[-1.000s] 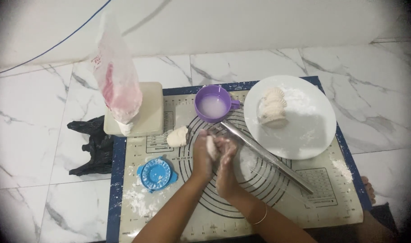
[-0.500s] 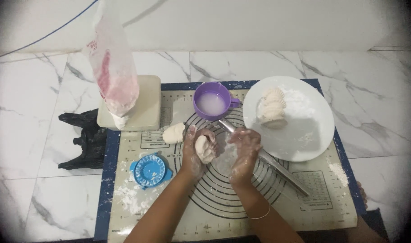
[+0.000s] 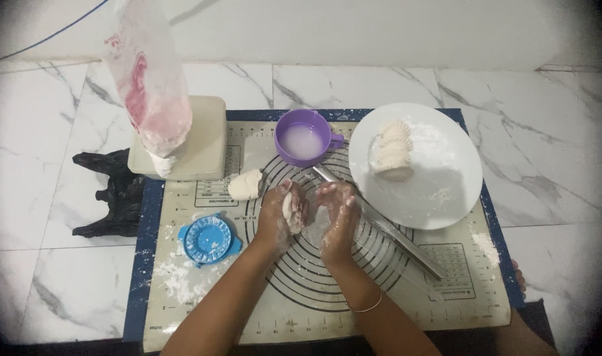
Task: Prepare dumplings by rolling dough, adding filling, and sealing the edges on a silicone mat.
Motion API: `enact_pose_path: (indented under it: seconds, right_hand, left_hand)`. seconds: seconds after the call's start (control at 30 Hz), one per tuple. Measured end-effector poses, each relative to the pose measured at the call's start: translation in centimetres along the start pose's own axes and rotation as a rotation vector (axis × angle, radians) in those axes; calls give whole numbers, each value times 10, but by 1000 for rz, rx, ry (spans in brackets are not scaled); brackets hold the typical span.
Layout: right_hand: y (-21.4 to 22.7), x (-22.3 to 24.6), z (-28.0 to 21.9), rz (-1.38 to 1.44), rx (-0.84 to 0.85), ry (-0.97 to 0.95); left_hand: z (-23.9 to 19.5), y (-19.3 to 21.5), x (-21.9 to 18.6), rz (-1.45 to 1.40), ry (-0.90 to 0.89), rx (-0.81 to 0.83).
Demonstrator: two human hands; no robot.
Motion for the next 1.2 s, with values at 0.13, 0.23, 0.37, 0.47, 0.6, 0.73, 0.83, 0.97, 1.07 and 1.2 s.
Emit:
enact_pose_path:
  seconds: [0.13,0.23,0.37,0.47,0.6,0.73,0.83,0.97,1.07,1.2]
  right_hand:
    - [-2,1,-1,31,23,-11]
    - [-4,3,-2,21,31,-58]
    - [-1,4,-2,9,55,-53]
    - [-1,3,-2,4,67,-53]
    - [-2,-9,-4,42,53,-116]
    - [-2,-5,-2,53,30,-142]
    - [-2,-10,-1,94,15,-207]
    - [5,-24,5,250,-92,-394]
    - [9,-29,8,278,-117,-516]
    - [9,-22,10,294,-93,-547]
  left_hand:
    - [3,7,1,-40,-59,-5]
    - [2,14,0,-28,-72,-69]
    - [3,20,1,-94,-34,69]
    - [9,25,-2,-115,-33,143]
    - [10,40,0,-112,-32,124]
    - [1,27,-12,153,-5,251]
    - [12,41,-2,-156,83,65]
    - [6,13,-3,143,51,-352]
    - [9,2,-7,116,31,-293]
    - [3,-25,-18,52,-36,-356]
Point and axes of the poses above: each hand's wrist, its own z-axis towards the middle knuckle, its own y-axis out of the back of the hand, x = y × z, the point moved 4 cm from there along z, towards the middle knuckle, and after that the axes turned 10 degrees about -z, right-handed, at the moved point
